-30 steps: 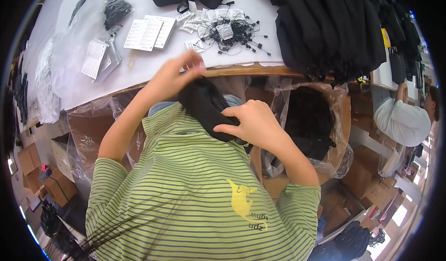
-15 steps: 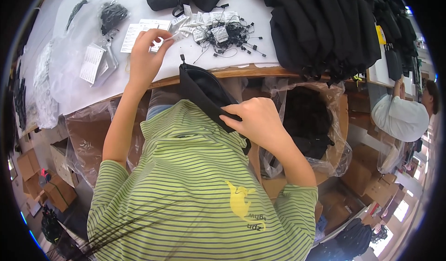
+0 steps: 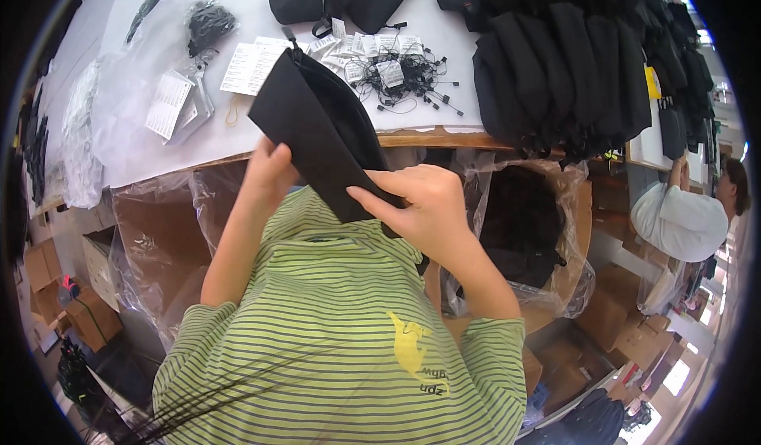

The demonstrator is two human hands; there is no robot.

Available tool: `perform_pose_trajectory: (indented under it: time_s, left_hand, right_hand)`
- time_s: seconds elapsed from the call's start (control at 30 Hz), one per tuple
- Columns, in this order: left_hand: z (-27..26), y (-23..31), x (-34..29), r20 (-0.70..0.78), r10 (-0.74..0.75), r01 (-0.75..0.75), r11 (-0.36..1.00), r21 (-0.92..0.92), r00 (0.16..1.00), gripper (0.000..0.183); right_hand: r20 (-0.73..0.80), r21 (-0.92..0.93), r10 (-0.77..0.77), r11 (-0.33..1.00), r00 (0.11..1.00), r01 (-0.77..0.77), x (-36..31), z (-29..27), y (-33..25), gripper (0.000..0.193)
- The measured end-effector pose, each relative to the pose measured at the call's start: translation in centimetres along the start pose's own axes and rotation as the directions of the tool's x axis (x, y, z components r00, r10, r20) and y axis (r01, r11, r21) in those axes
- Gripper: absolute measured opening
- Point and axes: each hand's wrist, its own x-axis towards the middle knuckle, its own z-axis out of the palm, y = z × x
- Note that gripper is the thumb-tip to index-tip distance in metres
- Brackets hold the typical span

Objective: Assembling and packaging small black pouches or bags, attaching labels and small plastic pieces.

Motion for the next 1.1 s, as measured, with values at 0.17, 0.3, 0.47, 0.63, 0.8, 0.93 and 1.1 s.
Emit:
perform_pose_trajectory:
  time_s: [0.17,0.3,0.47,0.63,0.8,0.93,1.1]
  left_hand:
    - [3.2,0.2,-0.6,-0.084,-0.115,0.102,0.984,-0.145,0.990,0.046]
    - [4.0,0.6,-0.3,-0.151,-0.101,0.086,0.991,-0.107,0.983,0.038]
    - [4.0,0.3,-0.6,-0.155,-0.088,0.069,0.990,-0.123,0.984,0.039]
    - [3.8,0.0,-0.6,-0.158,-0.082,0.059,0.988,-0.144,0.984,0.040]
    - [3.8,-0.2,-0.6,-0.203,-0.083,0.055,0.989,-0.136,0.976,0.043]
    - [4.0,0.1,-0.7,-0.244,-0.073,0.047,0.993,-0.111,0.967,0.044]
    - [4.0,1.4,-0.5,-0.070,-0.146,0.149,0.988,0.043,0.987,0.043]
  right_hand:
    - [-0.163,0.107,0.063,0.993,0.985,-0.046,-0.1,2.4,-0.6,0.023]
    - [-0.351,0.104,0.088,0.993,0.932,-0.055,-1.1,4.1,-0.3,0.023]
    - [-0.401,0.224,0.161,0.972,0.902,-0.074,-1.5,4.8,-0.4,0.021]
    - [-0.501,0.534,0.370,0.844,0.782,-0.057,-1.9,5.8,-0.9,0.012]
    - [-0.468,0.639,0.516,0.758,0.717,-0.128,-1.4,5.4,-1.3,0.023]
    - [-0.297,0.782,0.596,0.600,0.746,-0.168,-1.8,5.7,-0.3,0.020]
    - [-0.127,0.725,0.510,0.633,0.851,-0.271,-0.2,3.9,1.9,0.022]
